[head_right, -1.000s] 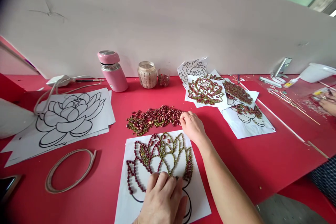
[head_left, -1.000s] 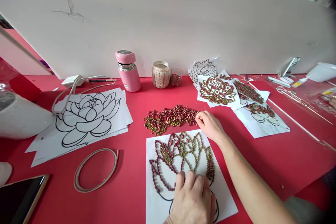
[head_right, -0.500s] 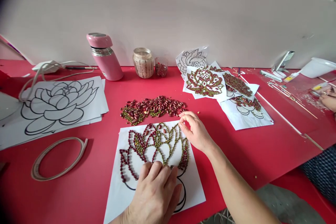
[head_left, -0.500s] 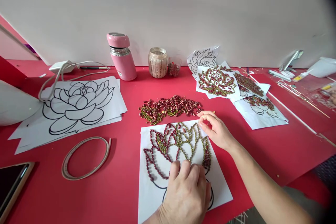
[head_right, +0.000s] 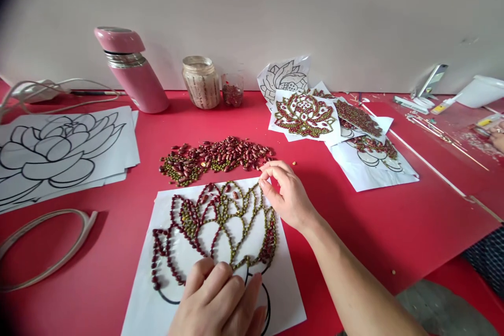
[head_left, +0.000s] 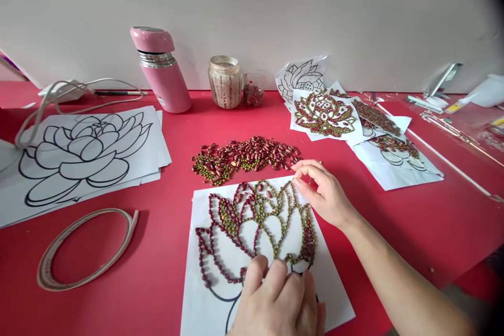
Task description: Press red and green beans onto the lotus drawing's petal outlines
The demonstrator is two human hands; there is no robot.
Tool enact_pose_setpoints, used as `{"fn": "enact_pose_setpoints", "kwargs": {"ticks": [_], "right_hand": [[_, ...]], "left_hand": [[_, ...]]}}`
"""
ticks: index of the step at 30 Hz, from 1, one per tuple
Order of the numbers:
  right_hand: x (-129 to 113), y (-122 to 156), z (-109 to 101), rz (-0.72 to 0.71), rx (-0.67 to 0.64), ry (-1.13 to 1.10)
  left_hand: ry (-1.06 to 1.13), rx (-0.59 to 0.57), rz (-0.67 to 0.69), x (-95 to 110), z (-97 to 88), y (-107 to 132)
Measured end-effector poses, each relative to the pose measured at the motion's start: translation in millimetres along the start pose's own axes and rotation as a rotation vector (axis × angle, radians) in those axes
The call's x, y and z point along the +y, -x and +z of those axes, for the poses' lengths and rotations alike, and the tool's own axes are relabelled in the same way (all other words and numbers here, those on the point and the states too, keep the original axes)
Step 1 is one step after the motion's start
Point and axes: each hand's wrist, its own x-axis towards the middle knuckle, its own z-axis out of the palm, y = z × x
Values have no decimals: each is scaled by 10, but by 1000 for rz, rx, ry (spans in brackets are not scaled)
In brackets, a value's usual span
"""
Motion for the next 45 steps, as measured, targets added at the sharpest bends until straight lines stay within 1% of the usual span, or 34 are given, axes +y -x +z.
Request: {"fn": "enact_pose_setpoints", "kwargs": {"ticks": [2,3,4,6,8,11,14,19,24,28,32,36,40,45], "right_hand": [[8,2,3,7,4,-7],[12,3,7,11,2,-11],[15,3,11,16,-1,-14],[18,3,21,25,-9,-21],[17,3,29,30,-15,-26],[9,1,34,30,-24,-23],[0,0,34,23,-31,-22],[11,2,35,13,-29,-37],[52,-1,40,91,1,-85],[70,0,44,130,20,-119],[46,8,39,76,-10,-85],[-22,15,34,11,-57,-46],[-65,20,46,-35,-75,-41],[-44,26,72,-46,-116,-31]], "left_hand": [[-13,71,-47,20,18,-20],[-17,83,-58,21,18,-33],[-18,78,-49,16,12,-46],[-14,24,34,-11,-12,-69],[-17,-14,82,-44,-36,-80],[-23,-15,74,-74,-38,-72],[-21,-3,70,-74,-15,-52],[-24,-13,69,-70,-12,-26],[-21,-1,63,-63,-18,-37],[-24,49,30,-58,-11,-66],[-18,-6,92,-76,-30,-66],[-17,-5,82,-74,-45,-46],[-18,-7,66,-56,-31,-34],[-11,0,58,-53,3,-4]]}}
